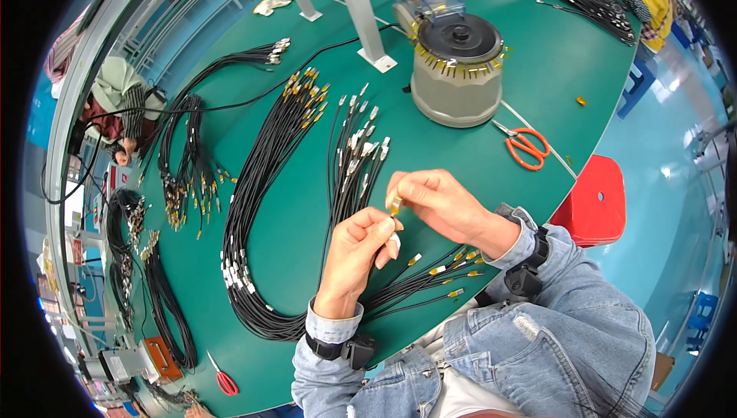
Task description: Manually attaching small yellow connectors or sleeves to the ends of black electrical wires on a production line.
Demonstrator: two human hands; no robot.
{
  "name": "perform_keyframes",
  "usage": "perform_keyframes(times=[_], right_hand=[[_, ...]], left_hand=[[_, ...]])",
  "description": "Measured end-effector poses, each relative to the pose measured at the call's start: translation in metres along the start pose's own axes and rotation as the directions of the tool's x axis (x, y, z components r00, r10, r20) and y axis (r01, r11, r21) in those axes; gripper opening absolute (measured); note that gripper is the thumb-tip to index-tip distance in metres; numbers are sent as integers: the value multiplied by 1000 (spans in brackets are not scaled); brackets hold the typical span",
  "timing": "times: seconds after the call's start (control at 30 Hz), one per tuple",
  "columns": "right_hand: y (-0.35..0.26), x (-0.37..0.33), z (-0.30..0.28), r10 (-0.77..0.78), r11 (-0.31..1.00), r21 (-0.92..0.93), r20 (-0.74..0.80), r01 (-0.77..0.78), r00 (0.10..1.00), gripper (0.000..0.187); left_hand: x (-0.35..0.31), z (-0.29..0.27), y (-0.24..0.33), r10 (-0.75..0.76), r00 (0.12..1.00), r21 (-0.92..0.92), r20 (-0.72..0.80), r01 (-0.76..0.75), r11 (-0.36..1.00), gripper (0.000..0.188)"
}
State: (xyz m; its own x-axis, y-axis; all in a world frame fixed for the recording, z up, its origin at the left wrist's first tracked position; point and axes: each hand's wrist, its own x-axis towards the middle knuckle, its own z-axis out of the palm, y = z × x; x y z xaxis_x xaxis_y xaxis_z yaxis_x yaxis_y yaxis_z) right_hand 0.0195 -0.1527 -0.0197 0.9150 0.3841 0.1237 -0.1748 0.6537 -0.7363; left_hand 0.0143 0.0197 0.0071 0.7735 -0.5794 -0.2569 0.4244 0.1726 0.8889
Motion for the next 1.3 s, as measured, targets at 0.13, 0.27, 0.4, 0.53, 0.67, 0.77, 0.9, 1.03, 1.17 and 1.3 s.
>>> perform_keyframes(times=[0.13, 0.27, 0.4, 0.53, 0.67, 0.77, 0.9, 1.03, 1.17, 1.3], right_hand=[[-45, 0, -11, -328, 811, -565, -223, 152, 918, 22], [-121, -2, -42, -685, 467, -872, -250, 148, 684, 21], [-176, 5, -88, -657, 391, -916, -345, -88, 671, 26], [-189, 10, -110, -462, 374, -870, -476, -322, 749, 28], [-191, 12, -118, -335, 436, -837, -493, -332, 803, 30], [-188, 13, -119, -315, 533, -807, -469, -256, 825, 25], [-187, 11, -101, -368, 662, -744, -431, -94, 824, 18], [-161, 5, -63, -371, 742, -666, -320, 71, 872, 13], [-123, 4, -34, -310, 788, -604, -221, 120, 925, 14], [-94, 4, -20, -209, 835, -546, -205, 66, 956, 14]], left_hand=[[4, 6, -14, 152, 982, 299, -115, -112, 947, 11], [10, 15, -40, 454, 875, 848, 165, -362, 388, 6], [5, 26, -56, 376, 903, 904, 208, -324, 279, 8], [-2, 24, -57, 216, 957, 903, 193, -259, 343, 9], [-7, 14, -53, 388, 899, 895, 204, -332, 298, 10], [-14, -4, -41, 526, 844, 940, 106, -257, 223, 13], [-23, -21, -32, 613, 790, 998, -28, -8, 56, 15], [-32, -34, -37, 571, 819, 996, -50, 82, -30, 15], [-34, -37, -40, 593, 804, 995, -41, 87, -49, 14], [-32, -34, -40, 602, 795, 991, -81, 130, -38, 15]])
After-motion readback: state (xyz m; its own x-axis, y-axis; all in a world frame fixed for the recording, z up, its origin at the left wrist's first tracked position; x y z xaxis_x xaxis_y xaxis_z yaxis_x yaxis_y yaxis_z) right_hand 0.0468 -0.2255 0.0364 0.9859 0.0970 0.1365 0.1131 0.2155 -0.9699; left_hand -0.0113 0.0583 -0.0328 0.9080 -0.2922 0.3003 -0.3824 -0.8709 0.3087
